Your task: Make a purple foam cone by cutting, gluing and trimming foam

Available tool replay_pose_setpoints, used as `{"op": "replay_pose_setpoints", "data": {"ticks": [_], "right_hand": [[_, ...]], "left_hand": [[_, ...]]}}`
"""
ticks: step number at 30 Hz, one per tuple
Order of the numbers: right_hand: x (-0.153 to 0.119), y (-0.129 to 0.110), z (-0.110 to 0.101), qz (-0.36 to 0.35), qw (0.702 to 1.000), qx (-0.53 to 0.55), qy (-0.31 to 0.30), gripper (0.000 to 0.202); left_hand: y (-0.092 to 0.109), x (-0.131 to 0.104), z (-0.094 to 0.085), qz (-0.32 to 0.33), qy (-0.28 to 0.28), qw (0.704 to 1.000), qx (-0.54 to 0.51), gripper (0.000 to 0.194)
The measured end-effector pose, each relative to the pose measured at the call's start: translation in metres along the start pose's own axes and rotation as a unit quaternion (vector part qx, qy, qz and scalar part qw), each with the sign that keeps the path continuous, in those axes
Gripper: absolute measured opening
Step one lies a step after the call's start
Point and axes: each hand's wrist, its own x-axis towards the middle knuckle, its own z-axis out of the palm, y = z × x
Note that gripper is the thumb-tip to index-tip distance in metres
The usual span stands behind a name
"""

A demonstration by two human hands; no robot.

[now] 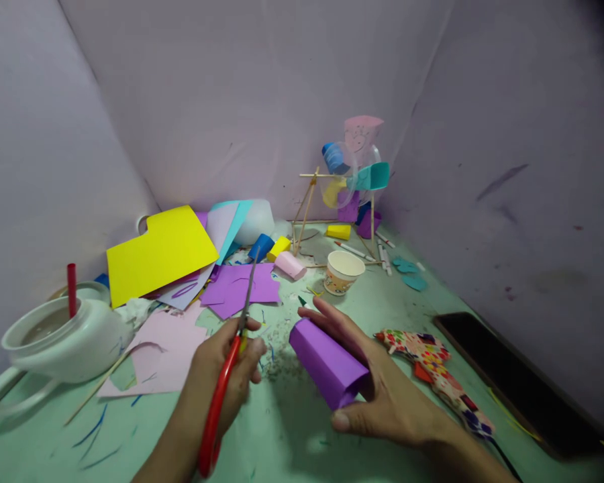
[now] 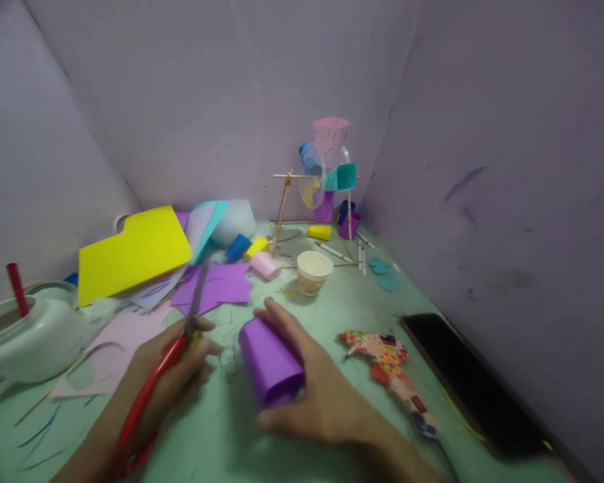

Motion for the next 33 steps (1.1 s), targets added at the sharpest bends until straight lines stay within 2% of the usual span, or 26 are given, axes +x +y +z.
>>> {"op": "replay_pose_setpoints", "data": {"ticks": [2,4,8,11,14,17,20,24,26,30,33], "right_hand": [[-0.002,0.000,0.002,-0.003,0.999,-0.032,-0.034,0.111],[-0.004,0.000,0.004,-0.002,0.994,-0.078,-0.077,0.116],[-0.005,0.002,0.010,-0.003,0.986,-0.107,-0.126,0.117],[-0.003,0.003,0.013,-0.013,0.993,-0.061,-0.102,0.115],[0.001,0.002,0.016,0.004,0.997,0.045,-0.055,0.111],[0.005,0.000,0.018,0.020,0.989,0.143,-0.026,0.104],[0.006,-0.001,0.018,0.012,0.987,0.159,-0.023,0.101],[0.005,0.001,0.017,0.007,0.985,0.169,-0.025,0.108],[0.005,0.001,0.017,0.013,0.984,0.176,-0.026,0.109],[0.008,0.004,0.016,0.049,0.975,0.216,-0.034,0.104],[0.009,0.007,0.014,0.067,0.969,0.240,-0.002,0.102]], "left_hand": [[0.000,-0.002,0.010,-0.051,-0.044,0.986,-0.153,0.042],[-0.004,-0.002,0.019,-0.088,-0.090,0.958,-0.256,0.043],[-0.014,0.001,0.028,-0.114,-0.134,0.920,-0.350,0.034],[-0.016,0.002,0.030,-0.105,-0.129,0.912,-0.375,0.030],[-0.016,0.003,0.032,-0.097,-0.129,0.904,-0.397,0.034],[-0.016,0.003,0.035,-0.083,-0.131,0.895,-0.419,0.040],[-0.018,0.003,0.038,-0.075,-0.132,0.884,-0.442,0.045],[-0.018,0.003,0.039,-0.078,-0.141,0.874,-0.458,0.052],[-0.018,0.004,0.039,-0.081,-0.142,0.877,-0.453,0.053],[-0.014,0.004,0.037,-0.091,-0.135,0.899,-0.407,0.042],[-0.011,0.005,0.031,-0.094,-0.104,0.923,-0.359,0.040]]}}
